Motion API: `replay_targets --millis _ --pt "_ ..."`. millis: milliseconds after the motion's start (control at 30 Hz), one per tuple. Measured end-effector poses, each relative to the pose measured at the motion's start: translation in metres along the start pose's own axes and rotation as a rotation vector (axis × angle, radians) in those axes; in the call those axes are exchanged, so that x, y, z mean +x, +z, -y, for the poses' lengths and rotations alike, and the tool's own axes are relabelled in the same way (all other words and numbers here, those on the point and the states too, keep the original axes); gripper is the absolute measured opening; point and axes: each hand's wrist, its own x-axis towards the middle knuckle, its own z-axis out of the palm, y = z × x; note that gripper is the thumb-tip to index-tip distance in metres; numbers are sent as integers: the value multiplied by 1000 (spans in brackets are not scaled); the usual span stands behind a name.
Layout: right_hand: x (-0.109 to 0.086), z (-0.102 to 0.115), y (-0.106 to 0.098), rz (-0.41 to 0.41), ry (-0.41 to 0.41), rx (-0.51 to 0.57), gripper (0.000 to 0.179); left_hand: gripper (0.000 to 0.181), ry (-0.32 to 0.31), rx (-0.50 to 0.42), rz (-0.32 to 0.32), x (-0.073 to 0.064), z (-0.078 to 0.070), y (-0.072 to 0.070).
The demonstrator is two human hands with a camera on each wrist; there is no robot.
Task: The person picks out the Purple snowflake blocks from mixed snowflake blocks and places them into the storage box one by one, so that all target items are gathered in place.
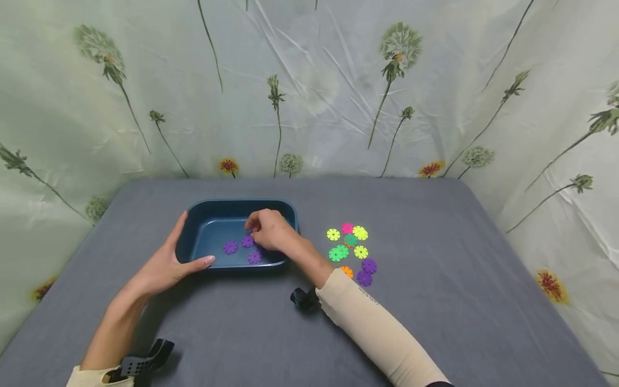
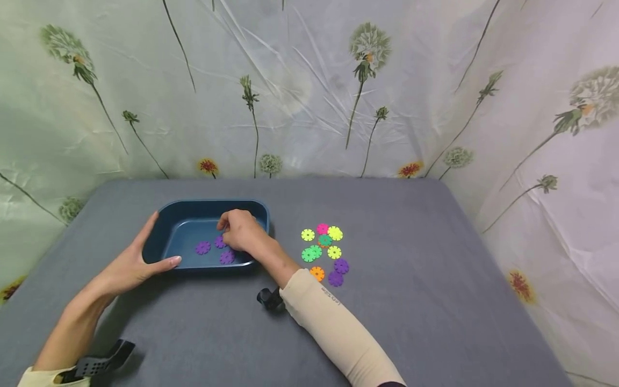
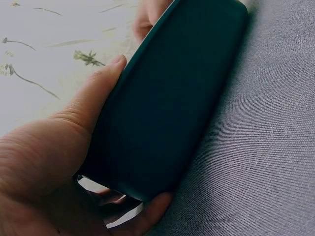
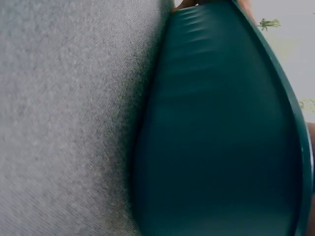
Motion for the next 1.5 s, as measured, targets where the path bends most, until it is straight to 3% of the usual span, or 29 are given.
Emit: replay_targets --millis 333,600,900,1233,1500 --pt "-19 4 -6 -49 -106 76 20 125 -16 9 9 -4 4 3" --pt "-36 -9 -16 -113 -203 206 17 125 -22 -4 9 -5 6 3" --pt "-54 -22 -29 -179 -211 278 16 125 18 -5 14 -1 4 0" --pt "-66 -35 -33 -212 -238 292 16 125 8 16 29 1 4 -7" --pt "-76 -53 -44 -225 -230 298 17 125 14 12 36 2 3 -6"
